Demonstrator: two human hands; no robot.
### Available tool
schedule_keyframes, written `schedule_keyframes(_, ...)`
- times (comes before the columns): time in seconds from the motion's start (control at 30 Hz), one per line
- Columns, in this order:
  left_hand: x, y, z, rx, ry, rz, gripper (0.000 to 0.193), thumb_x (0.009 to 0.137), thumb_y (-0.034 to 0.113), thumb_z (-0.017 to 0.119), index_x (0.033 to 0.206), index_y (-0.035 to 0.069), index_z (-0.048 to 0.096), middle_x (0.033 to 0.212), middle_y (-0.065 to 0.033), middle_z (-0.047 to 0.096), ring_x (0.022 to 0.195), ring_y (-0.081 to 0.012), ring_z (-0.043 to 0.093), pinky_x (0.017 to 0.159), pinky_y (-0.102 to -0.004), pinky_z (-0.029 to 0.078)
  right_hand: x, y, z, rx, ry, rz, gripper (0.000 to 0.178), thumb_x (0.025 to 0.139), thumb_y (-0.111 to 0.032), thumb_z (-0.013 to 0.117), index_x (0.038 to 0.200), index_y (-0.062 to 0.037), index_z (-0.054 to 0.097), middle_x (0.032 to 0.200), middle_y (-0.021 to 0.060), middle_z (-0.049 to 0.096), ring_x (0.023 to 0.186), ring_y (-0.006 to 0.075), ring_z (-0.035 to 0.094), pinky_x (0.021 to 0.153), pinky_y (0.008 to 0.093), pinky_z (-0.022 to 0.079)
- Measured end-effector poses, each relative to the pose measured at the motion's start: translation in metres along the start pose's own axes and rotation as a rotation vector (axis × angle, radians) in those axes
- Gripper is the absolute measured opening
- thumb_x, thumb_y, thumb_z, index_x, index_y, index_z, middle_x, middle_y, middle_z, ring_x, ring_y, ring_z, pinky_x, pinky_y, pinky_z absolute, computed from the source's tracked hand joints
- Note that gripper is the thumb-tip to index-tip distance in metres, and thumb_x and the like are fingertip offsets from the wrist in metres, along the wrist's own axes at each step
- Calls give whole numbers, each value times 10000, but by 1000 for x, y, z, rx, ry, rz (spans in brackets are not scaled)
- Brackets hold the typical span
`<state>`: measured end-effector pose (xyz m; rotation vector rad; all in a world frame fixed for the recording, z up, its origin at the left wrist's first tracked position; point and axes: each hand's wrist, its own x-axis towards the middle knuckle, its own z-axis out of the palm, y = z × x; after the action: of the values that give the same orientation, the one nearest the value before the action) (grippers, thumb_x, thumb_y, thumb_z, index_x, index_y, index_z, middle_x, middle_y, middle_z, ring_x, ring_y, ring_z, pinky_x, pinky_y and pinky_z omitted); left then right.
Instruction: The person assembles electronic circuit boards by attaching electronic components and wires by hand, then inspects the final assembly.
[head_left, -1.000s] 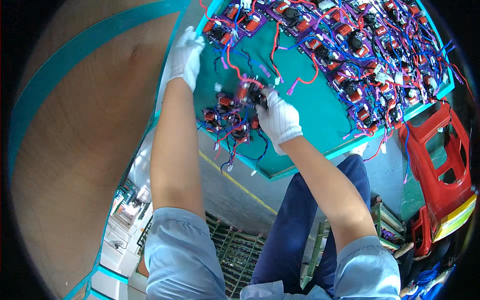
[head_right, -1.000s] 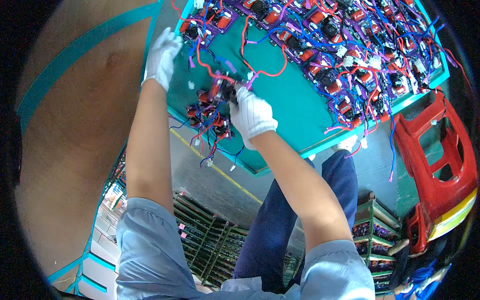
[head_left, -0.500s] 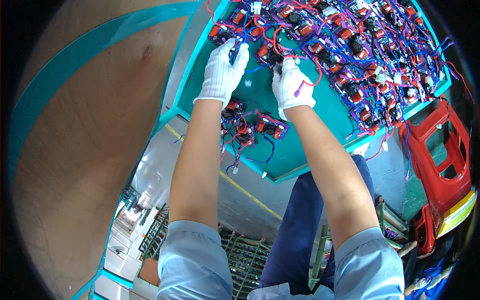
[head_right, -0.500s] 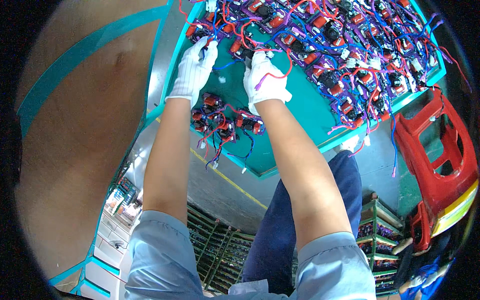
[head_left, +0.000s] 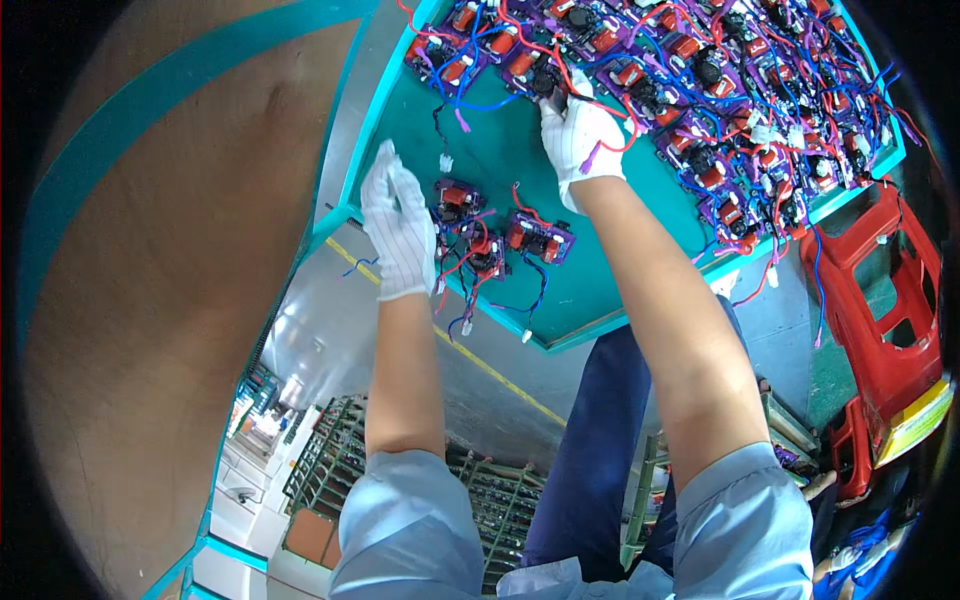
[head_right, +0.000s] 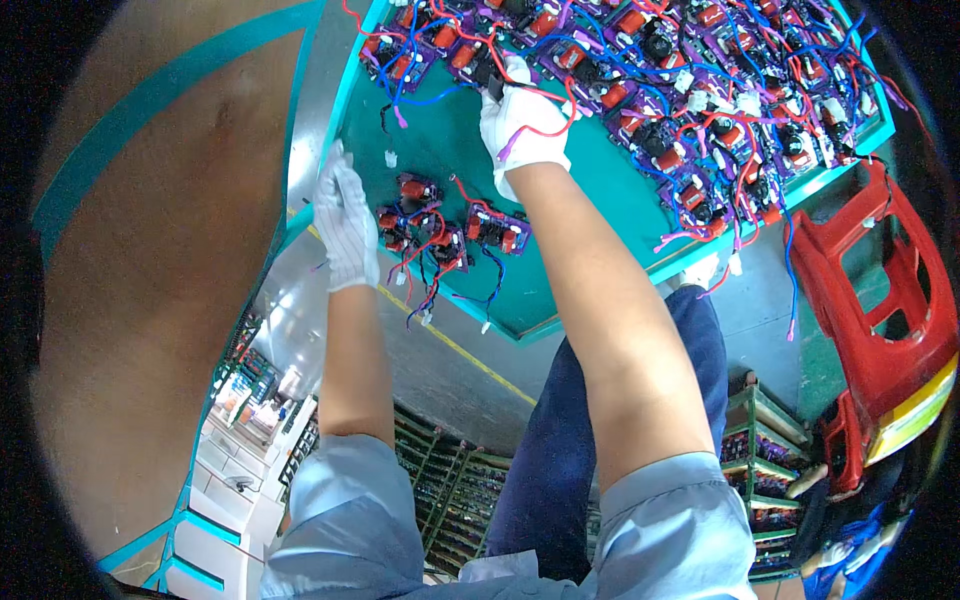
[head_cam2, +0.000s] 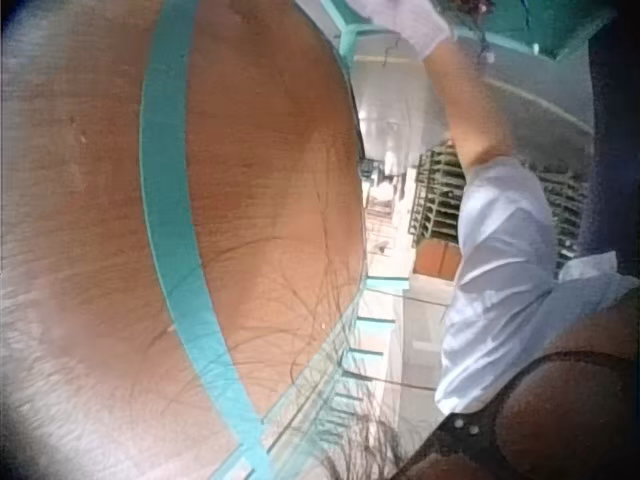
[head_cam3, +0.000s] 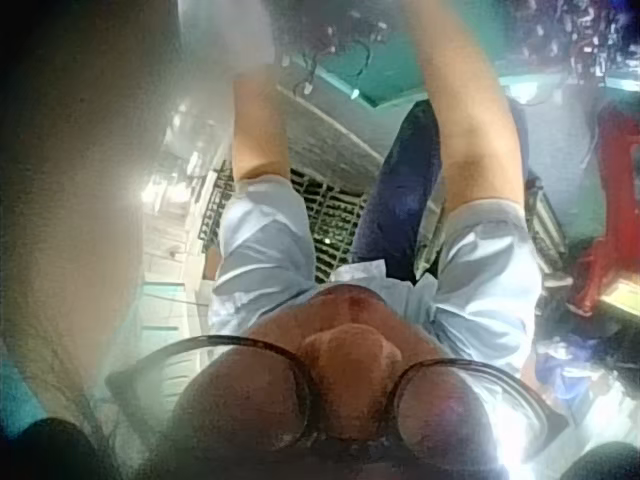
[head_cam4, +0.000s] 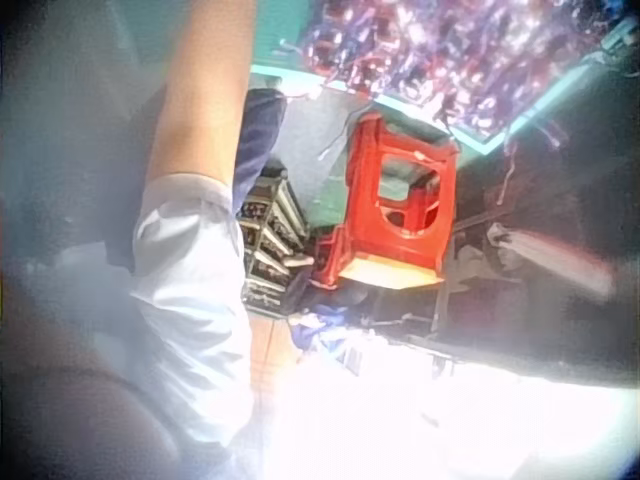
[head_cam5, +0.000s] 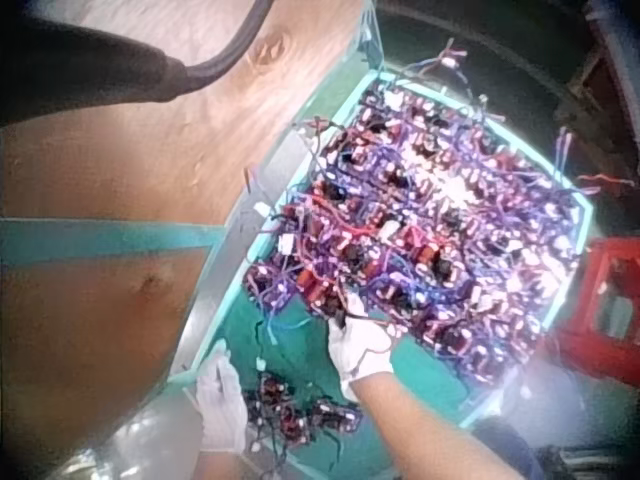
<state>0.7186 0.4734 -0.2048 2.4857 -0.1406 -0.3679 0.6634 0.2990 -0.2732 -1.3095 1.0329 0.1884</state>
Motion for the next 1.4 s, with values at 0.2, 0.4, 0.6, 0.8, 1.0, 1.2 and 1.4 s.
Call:
schedule_keyframes(0.2,-42,-46,-24,275,-82,-198,368,821,71,440,1181,-5,429,1112,-178,511,1027,-268,497,889,-305,378,-66,60,-8,-289,23,-251,444,775,-130,520,1193,-143,371,870,128,557,752,323,564,675,391,452)
schedule_keyframes(0.4,-24,-65,-9,674,-623,47,762,679,332,645,1237,-53,297,1073,-229,508,958,-340,524,822,-339,417,-114,109,-23,-1009,-336,-343,511,747,-199,567,1208,-145,353,944,112,502,841,277,545,623,418,478)
schedule_keyframes(0.6,-21,-30,40,851,-521,-158,828,611,536,642,1177,-5,373,1037,-194,531,932,-311,549,775,-375,446,-84,104,-24,-1176,-409,-443,459,761,-255,525,1176,-108,397,879,96,529,776,234,563,556,404,467)
schedule_keyframes(0.8,-23,-28,48,610,-454,-226,826,629,611,579,1156,-1,407,1022,-191,546,919,-319,553,757,-383,450,-74,111,-72,-1043,-87,-381,248,736,-188,555,963,-107,497,764,92,581,677,272,584,561,408,452)
schedule_keyframes(1.0,-19,-48,79,197,-144,-285,690,663,537,601,1088,16,447,960,-194,578,888,-346,562,761,-401,446,-72,73,-59,-982,-88,-259,501,729,-195,573,1189,-148,380,903,118,535,778,304,561,608,411,458)
schedule_keyframes(1.2,3,-9,84,330,-136,-221,622,640,495,647,1001,4,518,942,-185,587,884,-330,567,774,-385,441,-64,71,-78,-1236,-332,-287,561,793,-317,499,1282,-162,272,951,98,510,840,234,551,631,402,470)
schedule_keyframes(1.4,25,-13,98,48,-90,-450,667,723,584,516,989,-28,512,915,-202,589,867,-342,561,779,-364,437,-67,88,-79,-1199,-298,-332,447,796,-362,500,1151,-117,381,910,85,531,803,243,564,620,407,452)
